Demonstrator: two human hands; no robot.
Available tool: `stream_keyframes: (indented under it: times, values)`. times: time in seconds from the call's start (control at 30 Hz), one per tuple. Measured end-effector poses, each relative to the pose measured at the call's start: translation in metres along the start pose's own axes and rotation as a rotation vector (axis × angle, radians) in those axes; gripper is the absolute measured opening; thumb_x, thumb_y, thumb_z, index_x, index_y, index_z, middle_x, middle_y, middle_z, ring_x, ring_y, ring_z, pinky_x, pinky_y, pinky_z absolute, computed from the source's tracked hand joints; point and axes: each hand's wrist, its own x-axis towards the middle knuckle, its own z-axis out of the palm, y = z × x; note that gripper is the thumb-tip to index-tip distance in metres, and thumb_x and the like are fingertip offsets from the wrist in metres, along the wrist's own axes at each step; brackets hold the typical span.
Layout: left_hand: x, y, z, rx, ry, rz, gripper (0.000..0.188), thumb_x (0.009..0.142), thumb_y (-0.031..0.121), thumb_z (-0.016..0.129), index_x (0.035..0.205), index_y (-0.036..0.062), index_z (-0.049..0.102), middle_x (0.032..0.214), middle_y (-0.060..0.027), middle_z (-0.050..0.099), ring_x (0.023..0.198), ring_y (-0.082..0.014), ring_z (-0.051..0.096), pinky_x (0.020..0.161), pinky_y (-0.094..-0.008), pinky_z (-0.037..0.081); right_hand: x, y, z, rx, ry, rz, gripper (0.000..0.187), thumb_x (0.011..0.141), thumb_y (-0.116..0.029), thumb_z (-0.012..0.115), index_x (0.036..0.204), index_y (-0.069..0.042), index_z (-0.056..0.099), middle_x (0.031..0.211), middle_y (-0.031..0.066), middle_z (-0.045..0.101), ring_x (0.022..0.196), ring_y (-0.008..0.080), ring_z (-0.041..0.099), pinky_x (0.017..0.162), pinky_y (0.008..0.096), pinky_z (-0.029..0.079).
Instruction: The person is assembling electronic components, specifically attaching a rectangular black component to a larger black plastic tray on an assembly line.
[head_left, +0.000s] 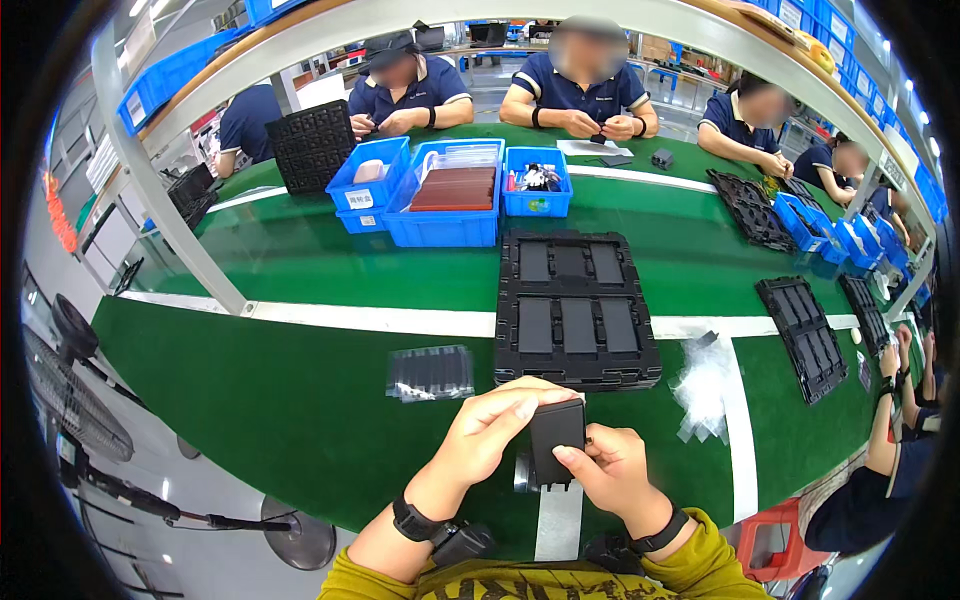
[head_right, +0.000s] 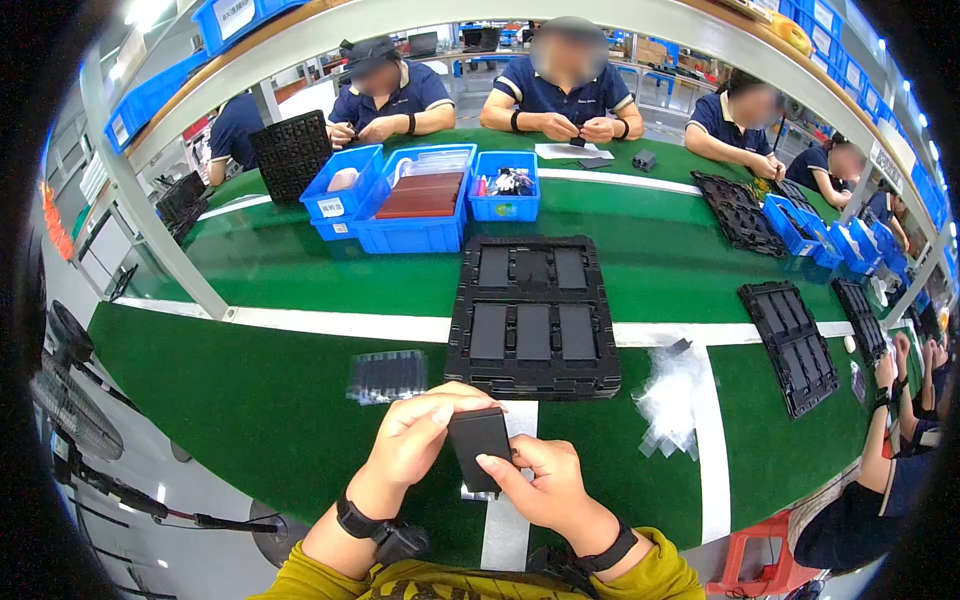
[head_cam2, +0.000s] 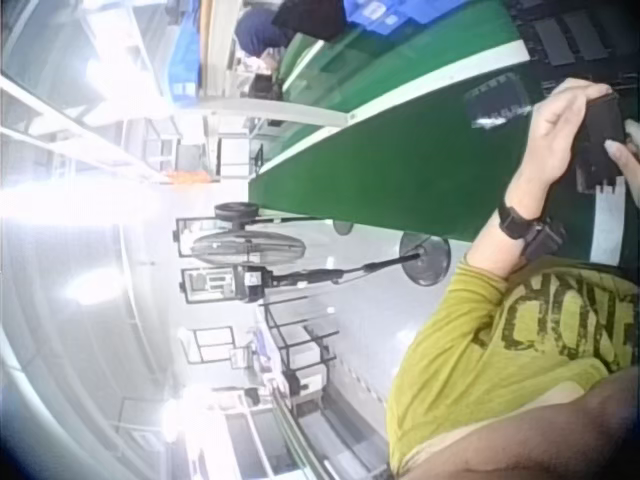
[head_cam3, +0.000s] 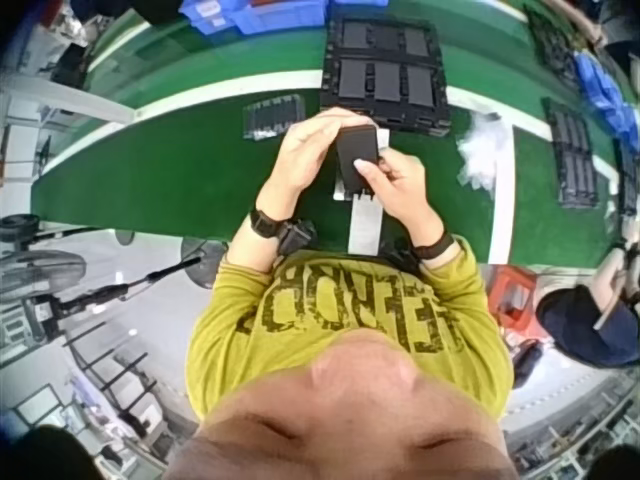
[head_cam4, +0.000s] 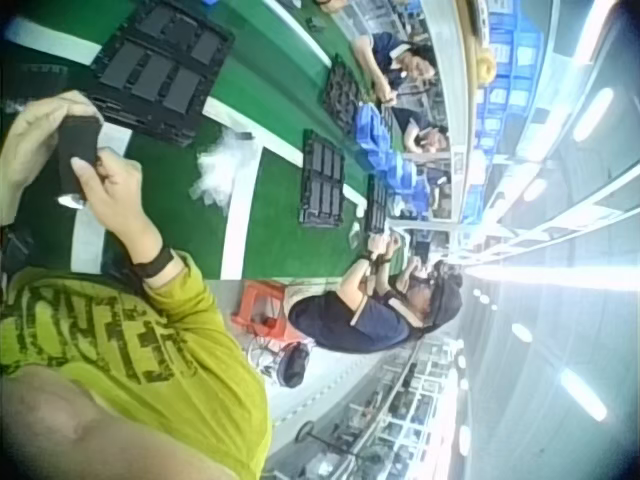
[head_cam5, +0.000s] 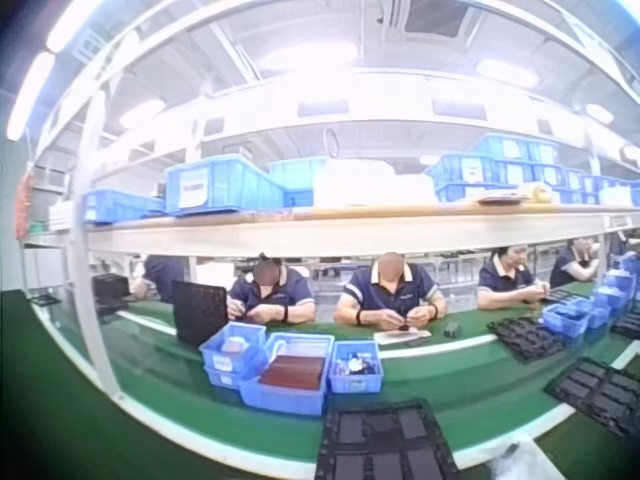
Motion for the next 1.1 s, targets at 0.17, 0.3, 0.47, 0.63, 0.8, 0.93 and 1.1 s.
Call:
stream_keyframes:
  times: [0.17, 0.3, 0.47, 0.63, 0.8, 0.93, 1.1]
  values:
    - [0.009, 0.005, -0.01, 0.151, -0.155, 0.138, 0.033, 0.093, 0.017, 0.039, 0.109, -0.0038, 0.059, 0.111, -0.0149, 0.059, 0.108, -0.0274, 0.052, 0.097, -0.0381, 0.036, 0.003, -0.003, -0.004, -0.01, -0.097, -0.021, 0.03, 0.078, -0.01, 0.068, 0.057, -0.004, 0.046, 0.047, 0.0068, 0.051, 0.039, 0.0116, 0.048, 0.039, 0.0248, 0.034]
    - [0.007, 0.009, -0.008, 0.196, -0.21, 0.17, 0.035, 0.093, 0.018, 0.038, 0.11, -0.0041, 0.059, 0.111, -0.0151, 0.06, 0.11, -0.0291, 0.05, 0.098, -0.04, 0.034, 0.0, -0.008, -0.005, -0.025, -0.109, -0.049, 0.028, 0.078, -0.01, 0.067, 0.058, -0.004, 0.048, 0.048, 0.0072, 0.052, 0.039, 0.0128, 0.05, 0.039, 0.025, 0.035]
    - [0.007, 0.011, -0.001, 0.206, -0.149, 0.161, 0.044, 0.093, 0.028, 0.037, 0.102, -0.0067, 0.062, 0.103, -0.0195, 0.062, 0.102, -0.0329, 0.054, 0.093, -0.0427, 0.039, 0.001, -0.013, -0.005, -0.027, -0.091, -0.093, 0.023, 0.078, -0.01, 0.067, 0.061, -0.003, 0.053, 0.049, 0.0077, 0.054, 0.041, 0.0157, 0.053, 0.04, 0.025, 0.037]
    - [0.005, 0.004, -0.003, 0.063, -0.162, 0.068, 0.046, 0.093, 0.03, 0.037, 0.108, -0.0075, 0.059, 0.11, -0.0214, 0.058, 0.109, -0.0314, 0.05, 0.096, -0.041, 0.036, -0.002, -0.009, -0.002, -0.049, -0.064, -0.065, 0.022, 0.078, -0.01, 0.067, 0.062, -0.003, 0.054, 0.048, 0.0071, 0.053, 0.041, 0.0124, 0.053, 0.04, 0.0245, 0.037]
    - [0.002, 0.009, -0.006, 0.04, -0.072, 0.006, 0.066, 0.079, 0.008, 0.066, 0.136, 0.0033, 0.034, 0.088, -0.0007, 0.056, 0.091, -0.0097, 0.053, 0.096, -0.0312, 0.034, -0.004, 0.006, 0.0, 0.052, 0.046, 0.053, 0.023, 0.079, -0.01, 0.067, 0.062, -0.002, 0.053, 0.046, 0.0026, 0.048, 0.044, 0.0035, 0.043, 0.041, 0.022, 0.034]
    - [-0.001, 0.015, -0.001, 0.321, 0.093, 0.088, 0.064, 0.071, -0.002, 0.07, 0.129, 0.0053, 0.045, 0.07, 0.0047, 0.05, 0.07, -0.0039, 0.051, 0.088, -0.0258, 0.04, -0.003, 0.013, -0.008, 0.088, -0.062, 0.07, 0.012, 0.083, -0.01, 0.061, 0.079, 0.001, 0.058, 0.065, 0.006, 0.06, 0.057, 0.0048, 0.052, 0.051, 0.0224, 0.041]
    - [-0.003, 0.015, 0.002, 0.23, 0.164, 0.12, 0.062, 0.071, -0.004, 0.07, 0.128, 0.0034, 0.046, 0.069, 0.0047, 0.049, 0.07, -0.0035, 0.05, 0.085, -0.0244, 0.041, 0.001, -0.004, -0.012, 0.739, -0.207, 0.172, 0.038, 0.094, -0.018, 0.043, 0.126, 0.002, 0.041, 0.118, 0.0194, 0.052, 0.104, 0.0314, 0.057, 0.09, 0.0386, 0.046]
